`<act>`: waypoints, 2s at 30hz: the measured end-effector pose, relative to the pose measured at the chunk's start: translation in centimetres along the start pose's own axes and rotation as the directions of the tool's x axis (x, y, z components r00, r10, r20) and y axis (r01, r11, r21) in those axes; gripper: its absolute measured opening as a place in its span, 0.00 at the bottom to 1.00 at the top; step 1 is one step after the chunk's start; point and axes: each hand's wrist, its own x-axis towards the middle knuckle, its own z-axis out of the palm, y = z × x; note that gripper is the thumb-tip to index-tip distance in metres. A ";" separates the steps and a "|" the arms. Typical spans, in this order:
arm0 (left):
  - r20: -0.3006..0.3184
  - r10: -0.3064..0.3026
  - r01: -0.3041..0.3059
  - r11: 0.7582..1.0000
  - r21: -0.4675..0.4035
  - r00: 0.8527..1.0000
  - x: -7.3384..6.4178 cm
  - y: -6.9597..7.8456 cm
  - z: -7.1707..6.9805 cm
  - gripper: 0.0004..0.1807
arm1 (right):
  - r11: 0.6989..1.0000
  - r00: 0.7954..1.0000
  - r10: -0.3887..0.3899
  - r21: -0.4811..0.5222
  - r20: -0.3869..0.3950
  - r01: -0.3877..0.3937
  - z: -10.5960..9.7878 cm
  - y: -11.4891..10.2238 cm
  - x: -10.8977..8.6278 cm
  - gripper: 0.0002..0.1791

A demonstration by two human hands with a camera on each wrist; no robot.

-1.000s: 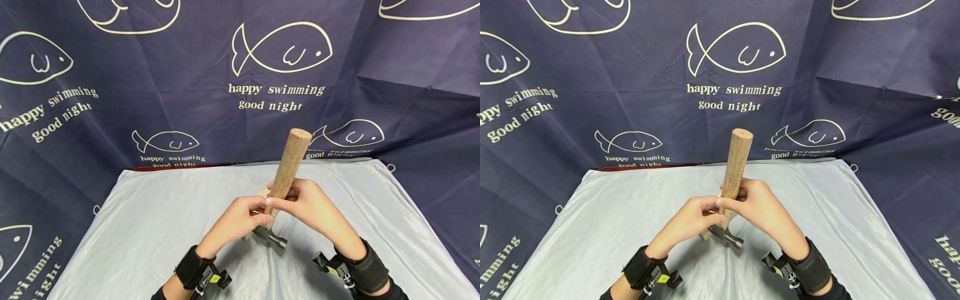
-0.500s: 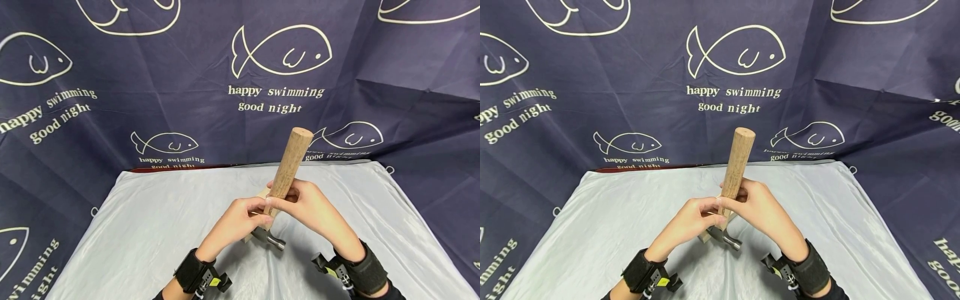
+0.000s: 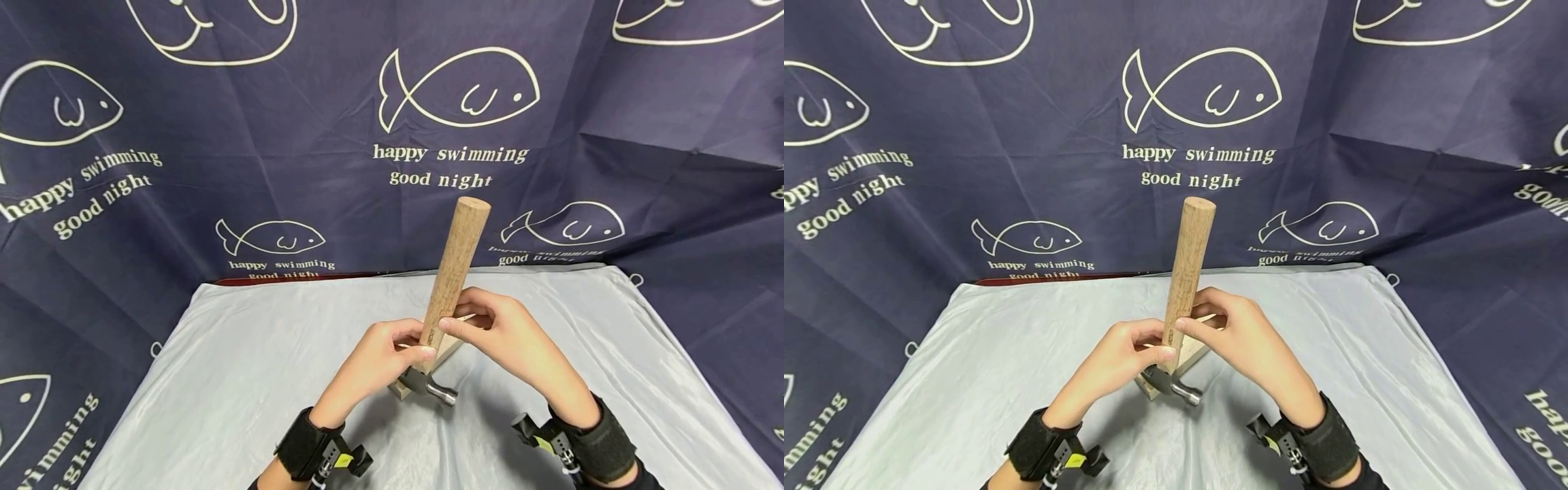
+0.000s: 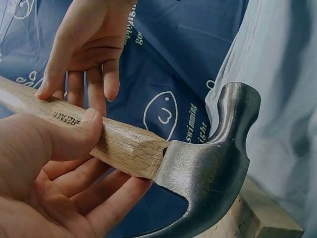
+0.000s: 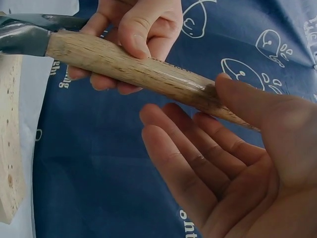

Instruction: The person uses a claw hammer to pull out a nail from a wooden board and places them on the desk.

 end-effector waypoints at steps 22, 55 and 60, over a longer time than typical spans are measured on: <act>-0.127 -0.033 0.041 0.997 0.062 0.991 -0.6 -1.4 -1.8 0.07 | 0.998 0.999 0.050 -0.044 -0.017 -0.050 0.1 1.0 -0.3 0.11; -0.274 -0.261 0.284 0.958 0.044 0.926 -2.3 -5.2 -5.1 0.04 | 0.988 0.990 0.140 -0.058 -0.010 -0.140 0.1 6.2 0.5 0.08; -0.273 -0.298 0.320 0.947 0.038 0.915 -2.5 -5.9 -5.5 0.04 | 0.989 0.990 0.138 -0.052 0.000 -0.138 0.1 6.4 0.5 0.10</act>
